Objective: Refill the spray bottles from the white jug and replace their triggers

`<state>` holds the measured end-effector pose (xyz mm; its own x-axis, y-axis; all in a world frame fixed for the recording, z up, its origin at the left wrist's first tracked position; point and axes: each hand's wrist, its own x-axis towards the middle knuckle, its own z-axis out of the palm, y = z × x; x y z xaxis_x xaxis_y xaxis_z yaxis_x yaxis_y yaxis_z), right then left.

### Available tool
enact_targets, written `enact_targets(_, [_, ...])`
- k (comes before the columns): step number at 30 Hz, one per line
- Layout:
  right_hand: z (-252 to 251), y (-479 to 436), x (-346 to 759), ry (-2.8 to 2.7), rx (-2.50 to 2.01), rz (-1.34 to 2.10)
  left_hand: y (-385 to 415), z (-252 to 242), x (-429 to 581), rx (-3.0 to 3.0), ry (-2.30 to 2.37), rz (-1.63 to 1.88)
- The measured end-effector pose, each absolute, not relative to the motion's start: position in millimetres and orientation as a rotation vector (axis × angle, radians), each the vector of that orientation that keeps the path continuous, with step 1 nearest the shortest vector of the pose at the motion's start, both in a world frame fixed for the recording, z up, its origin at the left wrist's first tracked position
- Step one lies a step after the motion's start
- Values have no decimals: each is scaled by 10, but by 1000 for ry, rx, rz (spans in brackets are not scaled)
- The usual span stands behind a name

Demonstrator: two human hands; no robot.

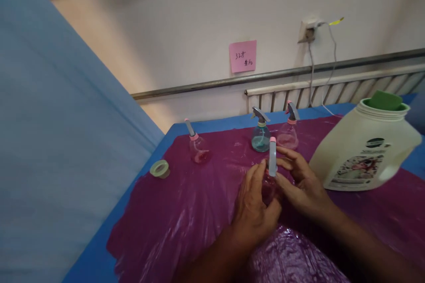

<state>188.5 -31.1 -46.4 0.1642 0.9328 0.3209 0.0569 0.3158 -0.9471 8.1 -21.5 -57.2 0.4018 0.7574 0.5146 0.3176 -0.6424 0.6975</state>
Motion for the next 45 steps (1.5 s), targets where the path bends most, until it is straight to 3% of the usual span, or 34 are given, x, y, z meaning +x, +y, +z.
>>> enact_targets(9, [-437, -232, 1971, -1375, -1201, 571, -203, -627, 140, 2230, 947, 1242])
enact_targets(16, [-82, 5, 2038, -1465, -1294, 474, -342, -359, 138, 2152, 791, 1653])
enact_targets(24, [242, 756, 1782, -1534, -1274, 430, -329, -487, 218, 2375, 626, 1449])
enact_targets(34, [-69, 1584, 1419, -1557, -1333, 331, -334, -416, 188, 2334, 642, 1511])
enact_targets(39, [-123, 1487, 1435, -1558, -1348, 277, -354, -387, 205, 2357, 678, 1450])
enact_targets(45, [131, 954, 1227, -1692, -1045, -73, -389, -387, 240, 2340, 635, 1522])
